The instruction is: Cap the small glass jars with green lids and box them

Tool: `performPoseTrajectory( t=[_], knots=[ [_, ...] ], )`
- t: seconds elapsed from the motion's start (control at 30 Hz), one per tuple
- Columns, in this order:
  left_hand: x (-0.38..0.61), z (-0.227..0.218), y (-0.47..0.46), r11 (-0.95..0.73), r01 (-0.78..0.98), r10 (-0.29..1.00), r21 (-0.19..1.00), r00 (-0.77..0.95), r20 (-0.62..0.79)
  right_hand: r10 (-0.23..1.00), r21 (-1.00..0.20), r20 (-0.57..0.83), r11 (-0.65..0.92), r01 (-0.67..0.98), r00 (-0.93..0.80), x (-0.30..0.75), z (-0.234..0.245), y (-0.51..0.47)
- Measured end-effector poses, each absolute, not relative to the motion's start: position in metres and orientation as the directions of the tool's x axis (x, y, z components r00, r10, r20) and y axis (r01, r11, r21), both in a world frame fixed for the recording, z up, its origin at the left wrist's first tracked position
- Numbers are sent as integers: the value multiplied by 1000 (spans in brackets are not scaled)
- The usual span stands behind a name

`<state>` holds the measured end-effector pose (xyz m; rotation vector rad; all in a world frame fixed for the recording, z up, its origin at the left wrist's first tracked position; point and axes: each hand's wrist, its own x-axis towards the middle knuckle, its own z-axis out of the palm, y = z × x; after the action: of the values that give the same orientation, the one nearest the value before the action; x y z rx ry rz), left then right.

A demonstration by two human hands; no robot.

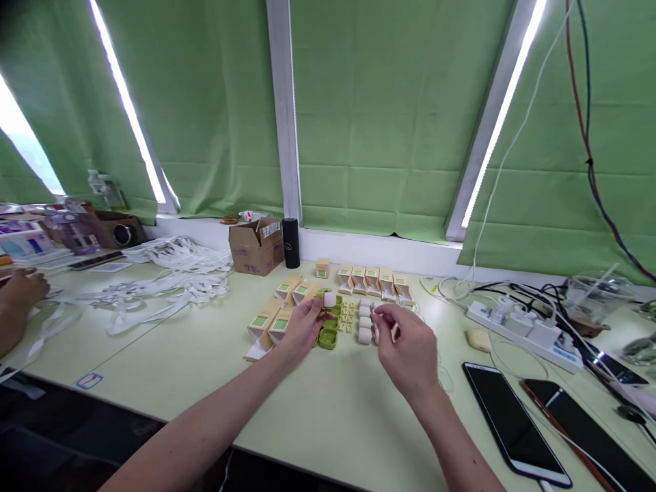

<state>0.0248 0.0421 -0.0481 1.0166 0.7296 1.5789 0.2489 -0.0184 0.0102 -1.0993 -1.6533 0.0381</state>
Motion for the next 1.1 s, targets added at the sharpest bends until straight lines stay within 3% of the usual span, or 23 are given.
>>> performPoseTrajectory(
  t=[0.07,0.13,0.23,0.4,0.6,0.73,0.87,0.97,1.1],
  knots=[
    [25,-47,42,-244,-447,969,861,-74,236,604,-316,794,510,800,-72,275,11,-29],
    [25,-48,43,-245,-439,969,865,-75,236,642,-185,753,411,893,-140,302,5,-37],
    [24,-50,45,-237,-438,971,867,-72,229,741,-52,634,325,944,-220,340,-14,-44],
    [25,-50,47,-241,-435,970,868,-71,233,795,87,511,330,940,-326,373,-47,-50],
    [26,-50,46,-239,-431,970,870,-68,233,790,85,489,378,922,-369,357,-39,-62],
    [25,-50,46,-241,-411,970,879,-82,228,700,23,568,512,858,-433,308,-26,-56],
    [24,-50,46,-243,-424,970,873,-91,225,616,90,621,558,825,-484,247,-34,-27],
    [23,-50,46,-252,-432,968,866,-98,232,668,125,522,556,822,-531,221,-41,-12],
    [24,-52,48,-279,-412,960,867,-125,249,771,34,368,547,836,-520,218,-36,-13]
  ],
)
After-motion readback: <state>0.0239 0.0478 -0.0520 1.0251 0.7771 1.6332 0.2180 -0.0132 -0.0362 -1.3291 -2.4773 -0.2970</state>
